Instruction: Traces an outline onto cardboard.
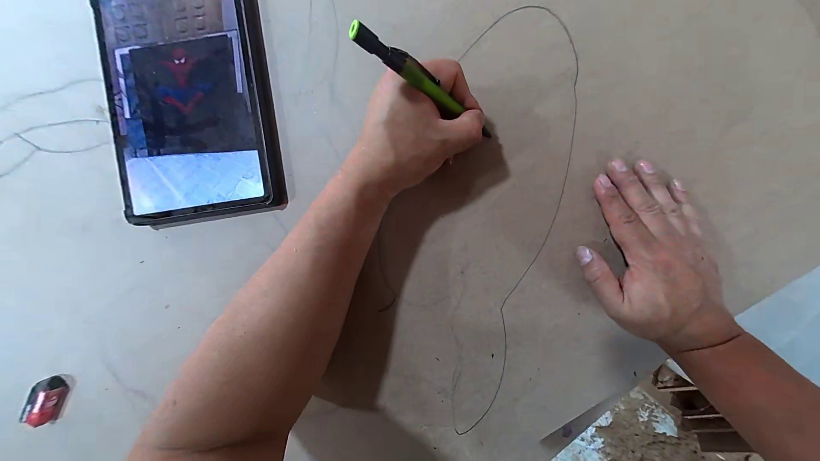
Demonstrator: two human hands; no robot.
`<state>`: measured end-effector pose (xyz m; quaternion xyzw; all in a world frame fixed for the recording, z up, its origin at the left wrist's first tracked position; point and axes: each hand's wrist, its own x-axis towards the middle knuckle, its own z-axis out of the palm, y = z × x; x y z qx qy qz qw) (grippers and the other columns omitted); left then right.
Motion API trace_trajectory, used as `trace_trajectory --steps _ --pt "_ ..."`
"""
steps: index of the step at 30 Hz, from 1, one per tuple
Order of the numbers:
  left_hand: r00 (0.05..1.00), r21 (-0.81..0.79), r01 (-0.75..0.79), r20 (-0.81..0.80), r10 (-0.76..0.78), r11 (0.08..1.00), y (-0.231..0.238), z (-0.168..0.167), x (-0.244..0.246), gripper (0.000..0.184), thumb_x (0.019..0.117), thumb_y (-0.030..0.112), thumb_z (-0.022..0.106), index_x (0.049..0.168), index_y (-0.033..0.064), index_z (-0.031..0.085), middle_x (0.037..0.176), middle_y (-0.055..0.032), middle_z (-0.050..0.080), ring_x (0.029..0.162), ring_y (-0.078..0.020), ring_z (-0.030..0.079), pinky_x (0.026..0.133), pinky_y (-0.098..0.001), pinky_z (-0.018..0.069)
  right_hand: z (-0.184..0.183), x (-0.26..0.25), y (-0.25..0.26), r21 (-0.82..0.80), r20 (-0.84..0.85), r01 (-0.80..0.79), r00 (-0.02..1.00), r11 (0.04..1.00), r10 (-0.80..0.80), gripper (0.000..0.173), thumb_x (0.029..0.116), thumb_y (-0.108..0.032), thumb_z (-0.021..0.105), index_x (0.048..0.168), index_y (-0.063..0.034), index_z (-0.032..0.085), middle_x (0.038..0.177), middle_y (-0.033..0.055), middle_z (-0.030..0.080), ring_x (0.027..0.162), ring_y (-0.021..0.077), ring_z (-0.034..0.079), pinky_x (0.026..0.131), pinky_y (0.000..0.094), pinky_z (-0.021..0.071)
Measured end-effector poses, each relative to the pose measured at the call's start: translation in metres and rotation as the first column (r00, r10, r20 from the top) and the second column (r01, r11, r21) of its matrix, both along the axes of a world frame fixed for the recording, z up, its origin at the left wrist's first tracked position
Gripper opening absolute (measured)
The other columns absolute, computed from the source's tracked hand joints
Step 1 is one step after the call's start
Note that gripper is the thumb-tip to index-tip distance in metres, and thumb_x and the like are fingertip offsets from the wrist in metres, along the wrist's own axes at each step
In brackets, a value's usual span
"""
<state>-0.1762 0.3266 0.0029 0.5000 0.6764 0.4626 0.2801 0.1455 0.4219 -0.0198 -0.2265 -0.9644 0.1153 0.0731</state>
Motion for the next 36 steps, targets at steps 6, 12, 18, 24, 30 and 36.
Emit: trace_trajectory --steps 6,12,18,24,30,36 --pt "0.999 0.005 -0.013 -0.032 0.013 1.000 0.000 0.000 0.000 0.007 0.0884 0.017 0.071 0.087 0.0125 0.066 0.072 0.0038 0.069 0.058 -0.0060 0.065 0.050 -0.0230 0.0546 0.001 -0.001 -0.001 -0.012 -0.007 0.004 1.000 1.000 -0.004 0.074 0.1003 -0.054 0.035 0.161 -0.0112 0.036 0.169 0.0059 0.030 0.158 0.0279 0.023 0.128 0.0592 0.0163" --pt "0.999 -0.002 -0.018 -0.033 0.017 1.000 -0.004 0.001 0.002 0.006 0.0879 0.016 0.071 0.086 0.0127 0.066 0.072 0.0040 0.069 0.058 -0.0053 0.065 0.048 -0.0223 0.0536 0.000 -0.001 0.000 -0.013 -0.004 0.004 1.000 1.000 -0.004 0.075 0.0999 -0.053 0.035 0.162 -0.0112 0.035 0.170 0.0061 0.029 0.158 0.0276 0.022 0.128 0.0589 0.0160" --pt "0.999 -0.002 -0.032 -0.028 0.032 0.999 -0.012 0.001 0.005 0.007 0.0876 0.016 0.071 0.086 0.0126 0.066 0.072 0.0036 0.069 0.058 -0.0063 0.065 0.048 -0.0234 0.0543 0.001 -0.001 0.000 -0.021 0.007 0.007 1.000 1.000 -0.007 0.075 0.0996 -0.053 0.036 0.162 -0.0111 0.035 0.170 0.0066 0.029 0.158 0.0284 0.021 0.128 0.0597 0.0162" --pt "0.999 0.006 -0.035 -0.018 0.035 0.999 -0.021 -0.001 0.008 0.007 0.0882 0.016 0.071 0.085 0.0126 0.065 0.072 0.0033 0.069 0.058 -0.0075 0.065 0.049 -0.0249 0.0552 0.001 -0.001 0.000 -0.014 0.008 0.005 1.000 1.000 -0.004 0.075 0.1001 -0.054 0.035 0.162 -0.0111 0.035 0.170 0.0069 0.028 0.159 0.0287 0.021 0.128 0.0601 0.0155" --pt "0.999 0.007 -0.048 -0.014 0.048 0.999 -0.028 -0.001 0.011 0.007 0.0888 0.016 0.071 0.086 0.0123 0.066 0.072 0.0033 0.070 0.058 -0.0069 0.066 0.049 -0.0237 0.0553 0.001 -0.001 -0.001 -0.014 0.014 0.007 1.000 1.000 -0.007 0.075 0.1005 -0.054 0.034 0.162 -0.0118 0.034 0.171 0.0066 0.027 0.159 0.0284 0.019 0.128 0.0592 0.0145" --pt "0.999 0.028 -0.053 0.008 0.053 0.998 -0.037 -0.002 0.017 0.007 0.0889 0.013 0.071 0.085 0.0114 0.066 0.072 0.0027 0.069 0.058 -0.0074 0.065 0.048 -0.0236 0.0546 0.002 -0.002 -0.002 -0.008 0.017 0.006 1.000 1.000 -0.006 0.075 0.1008 -0.054 0.033 0.162 -0.0117 0.033 0.171 0.0072 0.026 0.159 0.0296 0.019 0.128 0.0596 0.0145"
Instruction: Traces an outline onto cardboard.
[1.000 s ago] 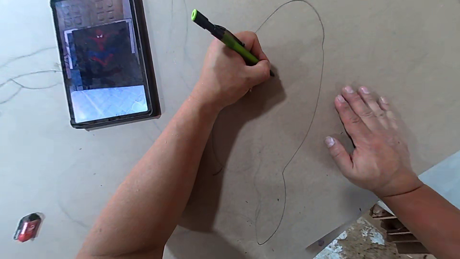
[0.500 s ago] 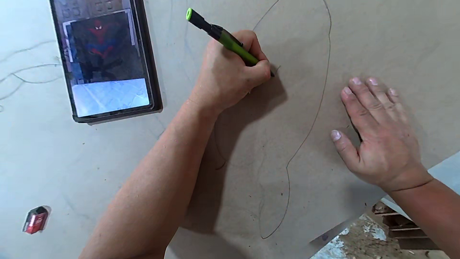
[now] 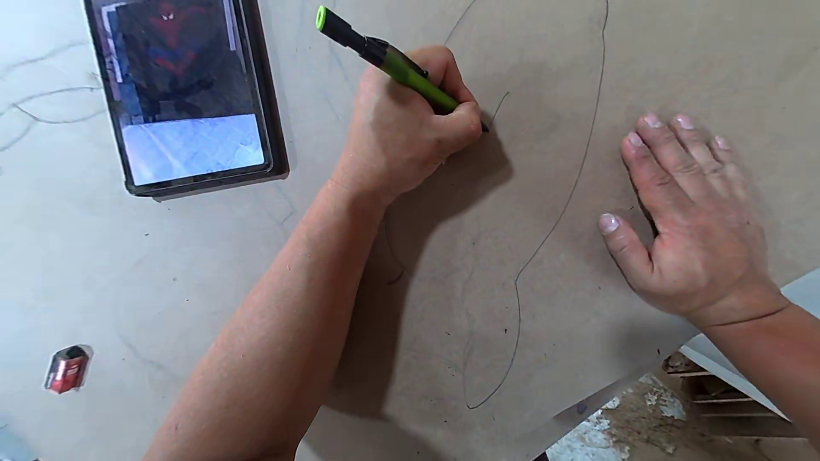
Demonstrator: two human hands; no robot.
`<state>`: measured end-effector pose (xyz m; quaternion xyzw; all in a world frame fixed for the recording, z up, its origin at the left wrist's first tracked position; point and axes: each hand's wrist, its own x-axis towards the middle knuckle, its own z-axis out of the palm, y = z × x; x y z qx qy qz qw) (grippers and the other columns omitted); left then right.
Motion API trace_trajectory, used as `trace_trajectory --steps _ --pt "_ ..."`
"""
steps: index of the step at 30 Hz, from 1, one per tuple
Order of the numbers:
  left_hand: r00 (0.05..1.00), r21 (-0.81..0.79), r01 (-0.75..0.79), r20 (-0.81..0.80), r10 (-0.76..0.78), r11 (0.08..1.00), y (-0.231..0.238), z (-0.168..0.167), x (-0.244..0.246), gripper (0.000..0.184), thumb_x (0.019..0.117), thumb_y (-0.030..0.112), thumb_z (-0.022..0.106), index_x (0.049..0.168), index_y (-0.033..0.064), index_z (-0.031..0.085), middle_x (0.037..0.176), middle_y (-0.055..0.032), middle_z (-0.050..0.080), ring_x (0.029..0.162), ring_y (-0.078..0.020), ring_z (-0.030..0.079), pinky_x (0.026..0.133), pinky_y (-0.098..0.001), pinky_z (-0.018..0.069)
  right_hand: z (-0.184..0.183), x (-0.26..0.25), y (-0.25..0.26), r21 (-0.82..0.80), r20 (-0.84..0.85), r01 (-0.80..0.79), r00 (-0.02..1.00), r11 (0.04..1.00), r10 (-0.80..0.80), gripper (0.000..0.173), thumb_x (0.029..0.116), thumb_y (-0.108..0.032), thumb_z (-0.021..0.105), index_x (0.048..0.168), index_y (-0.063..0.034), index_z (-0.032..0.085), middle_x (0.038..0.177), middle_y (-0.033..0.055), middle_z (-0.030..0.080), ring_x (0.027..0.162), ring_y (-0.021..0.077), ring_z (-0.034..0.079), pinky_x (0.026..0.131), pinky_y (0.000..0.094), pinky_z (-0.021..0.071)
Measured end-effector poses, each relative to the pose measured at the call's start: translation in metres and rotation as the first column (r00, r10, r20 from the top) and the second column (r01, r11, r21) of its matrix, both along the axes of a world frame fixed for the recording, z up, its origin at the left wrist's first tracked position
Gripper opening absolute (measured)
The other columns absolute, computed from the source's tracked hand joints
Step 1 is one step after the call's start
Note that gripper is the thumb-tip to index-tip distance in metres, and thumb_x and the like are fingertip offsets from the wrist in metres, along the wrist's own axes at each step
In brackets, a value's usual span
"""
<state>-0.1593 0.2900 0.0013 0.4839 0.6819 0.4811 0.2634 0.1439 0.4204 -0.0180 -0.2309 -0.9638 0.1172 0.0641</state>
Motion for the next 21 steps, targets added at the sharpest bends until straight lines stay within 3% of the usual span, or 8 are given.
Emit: trace_trajectory --steps 21 --pt "0.997 0.021 -0.043 -0.056 0.044 0.999 -0.031 -0.001 0.020 0.008 0.0896 0.015 0.070 0.084 0.0113 0.065 0.071 0.0040 0.068 0.058 -0.0054 0.064 0.050 -0.0227 0.0532 0.001 0.001 -0.001 -0.004 0.008 -0.005 1.000 1.000 0.005 0.074 0.1012 -0.053 0.034 0.163 -0.0121 0.032 0.171 0.0061 0.025 0.159 0.0300 0.018 0.128 0.0594 0.0139"
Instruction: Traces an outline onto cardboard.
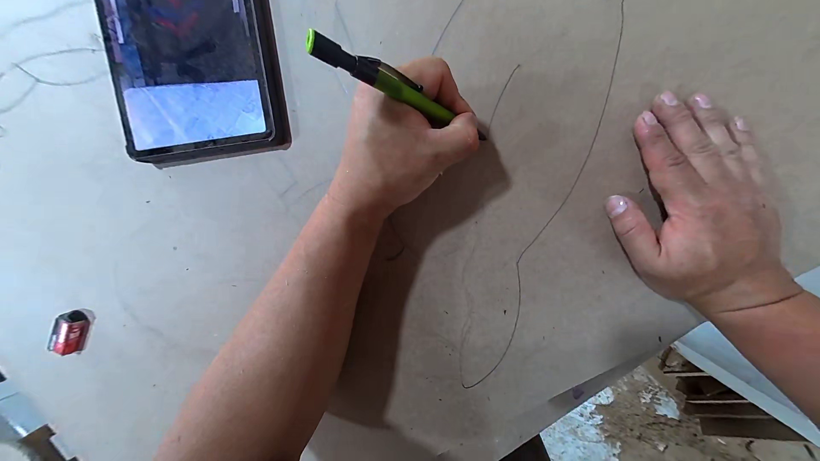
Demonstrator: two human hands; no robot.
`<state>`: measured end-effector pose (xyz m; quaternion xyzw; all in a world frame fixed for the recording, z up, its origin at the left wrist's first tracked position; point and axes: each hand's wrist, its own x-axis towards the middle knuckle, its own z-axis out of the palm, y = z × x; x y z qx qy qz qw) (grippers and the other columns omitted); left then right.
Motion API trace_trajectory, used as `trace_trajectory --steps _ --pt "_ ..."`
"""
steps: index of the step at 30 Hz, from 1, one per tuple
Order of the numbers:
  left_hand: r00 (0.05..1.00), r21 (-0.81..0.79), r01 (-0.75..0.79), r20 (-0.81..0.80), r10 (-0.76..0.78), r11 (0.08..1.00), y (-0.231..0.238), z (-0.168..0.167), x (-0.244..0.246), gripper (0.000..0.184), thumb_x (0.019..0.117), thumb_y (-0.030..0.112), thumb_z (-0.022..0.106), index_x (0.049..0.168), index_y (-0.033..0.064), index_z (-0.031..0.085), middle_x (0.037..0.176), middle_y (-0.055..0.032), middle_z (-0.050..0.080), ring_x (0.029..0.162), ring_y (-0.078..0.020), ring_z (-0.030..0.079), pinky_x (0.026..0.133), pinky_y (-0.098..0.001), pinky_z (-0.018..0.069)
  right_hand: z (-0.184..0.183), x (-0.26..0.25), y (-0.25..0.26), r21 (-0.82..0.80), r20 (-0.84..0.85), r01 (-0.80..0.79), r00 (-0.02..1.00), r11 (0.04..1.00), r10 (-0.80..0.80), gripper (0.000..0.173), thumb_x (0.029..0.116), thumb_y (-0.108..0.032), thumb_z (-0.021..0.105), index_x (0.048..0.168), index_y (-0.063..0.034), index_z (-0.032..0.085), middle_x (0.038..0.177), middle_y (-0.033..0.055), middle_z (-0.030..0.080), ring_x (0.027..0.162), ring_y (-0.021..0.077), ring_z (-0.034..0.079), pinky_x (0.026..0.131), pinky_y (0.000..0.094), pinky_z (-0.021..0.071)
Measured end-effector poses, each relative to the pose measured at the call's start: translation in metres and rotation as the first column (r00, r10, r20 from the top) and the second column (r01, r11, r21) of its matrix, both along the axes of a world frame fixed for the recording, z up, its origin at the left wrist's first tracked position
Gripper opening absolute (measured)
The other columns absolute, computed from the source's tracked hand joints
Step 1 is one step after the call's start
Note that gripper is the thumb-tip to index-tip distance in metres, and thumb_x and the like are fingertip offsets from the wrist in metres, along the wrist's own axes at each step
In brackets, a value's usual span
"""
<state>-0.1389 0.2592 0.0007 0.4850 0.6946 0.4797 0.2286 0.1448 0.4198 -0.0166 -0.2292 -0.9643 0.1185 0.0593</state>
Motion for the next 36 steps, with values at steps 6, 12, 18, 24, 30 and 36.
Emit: trace_trajectory --steps 6,12,18,24,30,36 --pt "1.000 0.001 -0.016 0.007 0.016 1.000 -0.008 -0.001 0.006 0.008 0.0895 0.014 0.071 0.085 0.0110 0.065 0.072 0.0032 0.069 0.057 -0.0064 0.064 0.048 -0.0235 0.0533 0.000 0.000 0.001 0.001 0.006 -0.004 1.000 1.000 0.004 0.075 0.1009 -0.055 0.034 0.163 -0.0124 0.032 0.171 0.0071 0.026 0.159 0.0316 0.018 0.128 0.0595 0.0131" --pt "1.000 -0.007 -0.028 0.014 0.028 1.000 -0.016 0.000 0.013 0.006 0.0902 0.013 0.069 0.086 0.0109 0.065 0.074 0.0033 0.070 0.060 -0.0059 0.065 0.050 -0.0230 0.0544 -0.002 0.000 0.002 0.013 -0.007 -0.002 1.000 1.000 0.002 0.075 0.1010 -0.057 0.034 0.163 -0.0141 0.033 0.170 0.0067 0.027 0.159 0.0312 0.020 0.128 0.0595 0.0131" --pt "0.999 0.009 -0.039 0.013 0.039 0.999 -0.023 -0.002 0.019 0.007 0.0896 0.013 0.069 0.085 0.0119 0.065 0.074 0.0036 0.070 0.059 -0.0051 0.065 0.050 -0.0220 0.0530 -0.002 0.000 0.002 0.005 0.003 -0.001 1.000 1.000 0.001 0.075 0.1014 -0.058 0.033 0.163 -0.0147 0.032 0.171 0.0062 0.026 0.159 0.0305 0.019 0.128 0.0587 0.0122" --pt "0.999 0.012 -0.033 0.012 0.033 0.999 -0.031 -0.003 0.026 0.007 0.0899 0.013 0.069 0.085 0.0113 0.064 0.073 0.0035 0.069 0.058 -0.0060 0.064 0.049 -0.0235 0.0535 -0.002 0.001 0.002 0.009 0.002 -0.002 1.000 1.000 0.002 0.075 0.1015 -0.058 0.032 0.163 -0.0149 0.033 0.170 0.0064 0.027 0.159 0.0312 0.020 0.128 0.0599 0.0129" --pt "0.999 0.017 -0.025 0.031 0.025 1.000 -0.039 -0.004 0.032 0.006 0.0891 0.013 0.069 0.085 0.0116 0.065 0.074 0.0033 0.070 0.060 -0.0062 0.065 0.050 -0.0232 0.0536 -0.001 0.000 0.002 0.000 0.019 0.004 1.000 1.000 -0.004 0.076 0.1015 -0.059 0.031 0.163 -0.0144 0.032 0.171 0.0062 0.026 0.159 0.0303 0.019 0.128 0.0594 0.0122" --pt "1.000 0.005 -0.011 0.022 0.011 1.000 -0.047 -0.003 0.038 0.006 0.0889 0.014 0.069 0.085 0.0118 0.066 0.073 0.0045 0.069 0.059 -0.0046 0.063 0.049 -0.0222 0.0520 -0.002 0.000 0.002 -0.006 0.017 0.004 1.000 1.000 -0.003 0.075 0.1017 -0.059 0.031 0.163 -0.0151 0.032 0.171 0.0063 0.025 0.159 0.0298 0.018 0.128 0.0596 0.0115"
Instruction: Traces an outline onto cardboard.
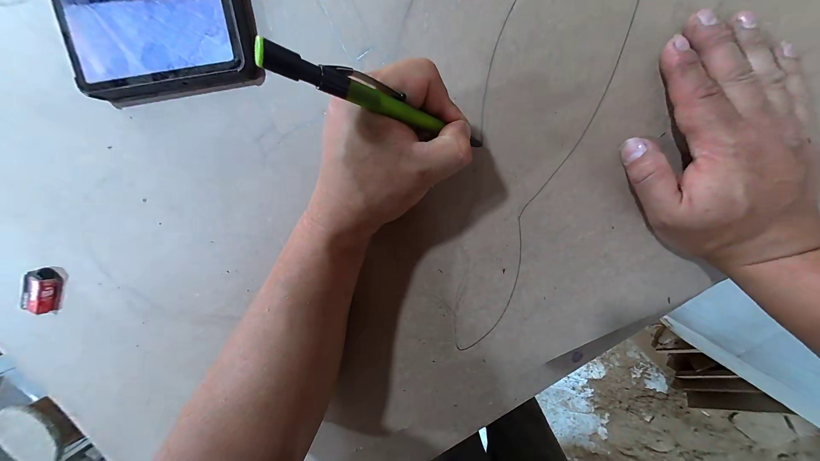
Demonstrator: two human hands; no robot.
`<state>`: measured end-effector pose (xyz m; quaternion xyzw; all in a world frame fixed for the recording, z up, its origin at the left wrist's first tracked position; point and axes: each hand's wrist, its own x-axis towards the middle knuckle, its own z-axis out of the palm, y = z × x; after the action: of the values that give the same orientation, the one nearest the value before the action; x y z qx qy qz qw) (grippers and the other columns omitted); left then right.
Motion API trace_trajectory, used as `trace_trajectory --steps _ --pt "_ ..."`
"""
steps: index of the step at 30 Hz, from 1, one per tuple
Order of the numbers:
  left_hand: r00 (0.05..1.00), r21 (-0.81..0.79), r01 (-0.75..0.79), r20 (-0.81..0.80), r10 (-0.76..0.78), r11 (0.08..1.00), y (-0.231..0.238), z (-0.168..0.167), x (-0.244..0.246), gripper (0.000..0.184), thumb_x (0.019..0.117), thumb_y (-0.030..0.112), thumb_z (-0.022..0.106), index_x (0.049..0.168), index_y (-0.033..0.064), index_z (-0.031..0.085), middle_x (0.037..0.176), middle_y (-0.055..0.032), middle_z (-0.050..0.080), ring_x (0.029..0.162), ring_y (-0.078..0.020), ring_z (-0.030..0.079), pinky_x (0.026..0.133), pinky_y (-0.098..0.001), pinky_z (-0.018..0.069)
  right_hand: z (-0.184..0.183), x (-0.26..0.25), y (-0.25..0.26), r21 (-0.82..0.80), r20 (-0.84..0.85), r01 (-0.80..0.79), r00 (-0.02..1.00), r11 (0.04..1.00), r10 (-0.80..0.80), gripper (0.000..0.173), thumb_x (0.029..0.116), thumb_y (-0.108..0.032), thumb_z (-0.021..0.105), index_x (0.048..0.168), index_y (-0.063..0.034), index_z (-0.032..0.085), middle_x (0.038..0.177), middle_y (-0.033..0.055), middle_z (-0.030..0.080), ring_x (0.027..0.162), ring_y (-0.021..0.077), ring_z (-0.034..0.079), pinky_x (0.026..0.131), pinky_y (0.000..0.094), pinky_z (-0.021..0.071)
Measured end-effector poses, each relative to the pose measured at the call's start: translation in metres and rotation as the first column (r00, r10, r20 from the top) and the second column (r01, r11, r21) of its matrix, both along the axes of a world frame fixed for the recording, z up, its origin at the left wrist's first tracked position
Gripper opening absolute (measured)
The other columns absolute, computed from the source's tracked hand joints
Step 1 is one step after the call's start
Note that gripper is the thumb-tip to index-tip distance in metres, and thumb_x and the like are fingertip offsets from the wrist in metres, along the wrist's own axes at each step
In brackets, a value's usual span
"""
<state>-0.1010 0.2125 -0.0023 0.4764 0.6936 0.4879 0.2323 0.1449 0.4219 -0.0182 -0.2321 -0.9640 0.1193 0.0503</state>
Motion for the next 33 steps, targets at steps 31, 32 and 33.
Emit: trace_trajectory --steps 31,32,33 --pt "0.931 -0.074 0.363 -0.001 -0.364 0.929 -0.012 0.002 -0.016 0.009 0.0890 0.022 0.069 0.083 0.0175 0.064 0.075 0.0088 0.066 0.063 0.0000 0.059 0.050 -0.0181 0.0473 -0.011 0.006 -0.002 -0.103 0.034 0.117 0.993 0.988 -0.114 0.072 0.1011 -0.068 0.030 0.130 -0.0100 0.062 0.110 0.0245 0.068 0.105 0.0446 0.066 0.076 0.0710 0.0456" --pt "0.928 -0.087 0.370 -0.012 -0.373 0.925 -0.012 0.002 -0.017 0.010 0.0892 0.023 0.069 0.082 0.0183 0.064 0.075 0.0092 0.066 0.063 0.0003 0.059 0.050 -0.0180 0.0474 -0.011 0.006 -0.002 -0.106 0.030 0.115 0.993 0.988 -0.113 0.071 0.1016 -0.068 0.031 0.128 -0.0095 0.062 0.107 0.0247 0.068 0.101 0.0449 0.066 0.074 0.0706 0.0452" --pt "0.924 -0.096 0.378 -0.023 -0.382 0.921 -0.012 0.003 -0.017 0.010 0.0893 0.024 0.068 0.082 0.0188 0.064 0.075 0.0094 0.066 0.063 0.0005 0.059 0.050 -0.0179 0.0471 -0.011 0.006 -0.002 -0.111 0.029 0.114 0.993 0.987 -0.111 0.071 0.1019 -0.067 0.031 0.129 -0.0093 0.062 0.106 0.0249 0.068 0.100 0.0449 0.066 0.074 0.0704 0.0451"
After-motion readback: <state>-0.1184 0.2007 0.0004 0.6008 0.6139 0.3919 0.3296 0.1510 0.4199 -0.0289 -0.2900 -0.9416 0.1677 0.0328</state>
